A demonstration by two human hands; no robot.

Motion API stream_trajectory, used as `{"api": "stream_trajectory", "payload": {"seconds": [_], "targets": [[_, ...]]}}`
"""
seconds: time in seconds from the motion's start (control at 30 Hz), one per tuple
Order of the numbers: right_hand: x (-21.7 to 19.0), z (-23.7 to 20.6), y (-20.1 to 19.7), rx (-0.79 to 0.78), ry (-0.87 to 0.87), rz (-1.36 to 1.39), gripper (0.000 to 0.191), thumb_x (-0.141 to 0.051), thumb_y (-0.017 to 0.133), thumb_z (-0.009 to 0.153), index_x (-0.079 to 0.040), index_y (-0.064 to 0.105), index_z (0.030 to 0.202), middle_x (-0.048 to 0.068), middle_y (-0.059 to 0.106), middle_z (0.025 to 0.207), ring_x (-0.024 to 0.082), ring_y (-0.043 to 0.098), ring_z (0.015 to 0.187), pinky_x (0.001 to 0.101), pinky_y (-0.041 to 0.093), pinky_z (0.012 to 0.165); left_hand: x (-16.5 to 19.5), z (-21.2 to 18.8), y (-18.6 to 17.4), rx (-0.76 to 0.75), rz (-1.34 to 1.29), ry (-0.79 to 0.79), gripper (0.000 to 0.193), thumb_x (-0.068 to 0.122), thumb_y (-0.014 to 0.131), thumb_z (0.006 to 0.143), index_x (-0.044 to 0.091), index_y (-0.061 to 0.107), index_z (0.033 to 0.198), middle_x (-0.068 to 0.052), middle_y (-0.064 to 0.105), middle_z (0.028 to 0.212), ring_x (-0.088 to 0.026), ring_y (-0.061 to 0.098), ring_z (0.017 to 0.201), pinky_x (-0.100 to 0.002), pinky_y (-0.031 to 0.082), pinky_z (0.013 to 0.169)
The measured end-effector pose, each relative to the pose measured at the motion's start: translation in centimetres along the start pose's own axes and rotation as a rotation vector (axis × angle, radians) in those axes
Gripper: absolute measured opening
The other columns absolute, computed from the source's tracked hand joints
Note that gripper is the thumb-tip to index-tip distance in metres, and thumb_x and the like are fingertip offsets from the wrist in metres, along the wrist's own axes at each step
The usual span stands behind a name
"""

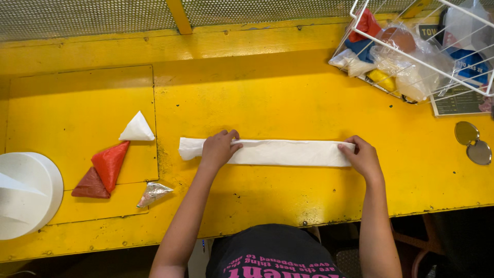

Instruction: The person unfolds a white plastic bag on a yellow table, then folds it into a narrow strip and rolls it into a compact bundle. The person smooths the bag repeatedly during folding and rolling.

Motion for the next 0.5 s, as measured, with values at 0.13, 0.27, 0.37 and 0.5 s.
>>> {"api": "stream_trajectory", "payload": {"seconds": [0.13,0.27,0.37,0.5], "targets": [[-0.4,-1.6,0.0,0.240,-0.090,0.096,0.035,-0.025,0.077,0.091,-0.005,0.067,0.118,0.015,0.066,0.108,0.025,0.060,0.090,0.0357,0.050,0.079,1.2,-0.7,-1.7,0.269,0.086,0.127,0.029,0.032,0.072,0.086,0.017,0.069,0.111,-0.006,0.066,0.113,-0.031,0.057,0.115,-0.047,0.045,0.096],[-3.8,-5.8,0.2,0.651,-0.393,-0.068,0.039,-0.018,0.073,0.100,-0.004,0.060,0.134,0.019,0.056,0.135,0.036,0.049,0.127,0.0454,0.041,0.111,4.7,-3.8,-1.4,0.498,-0.035,0.234,0.028,0.018,0.068,0.095,0.014,0.067,0.122,-0.007,0.058,0.132,-0.034,0.046,0.135,-0.049,0.038,0.111],[-6.8,-8.1,3.9,0.552,-0.506,-0.043,0.043,-0.019,0.069,0.098,-0.005,0.057,0.136,0.017,0.054,0.143,0.036,0.045,0.138,0.0500,0.032,0.120,8.3,-5.4,1.6,0.329,-0.149,0.304,0.038,0.020,0.063,0.098,0.015,0.060,0.135,-0.008,0.053,0.145,-0.032,0.039,0.147,-0.051,0.031,0.120],[-10.5,-9.7,11.1,0.192,-0.666,-0.129,0.059,-0.022,0.063,0.098,-0.008,0.046,0.152,0.016,0.036,0.163,0.037,0.028,0.155,0.0497,0.023,0.125,10.4,-5.7,4.4,0.279,-0.102,0.323,0.058,0.027,0.058,0.100,0.016,0.044,0.155,-0.014,0.034,0.165,-0.034,0.023,0.156,-0.055,0.016,0.125]]}}
Point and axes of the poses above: each hand's wrist, its own z-axis towards the middle knuckle, its own y-axis out of the palm, x = y × z, the point moved 5 cm from there along z, towards the middle knuckle
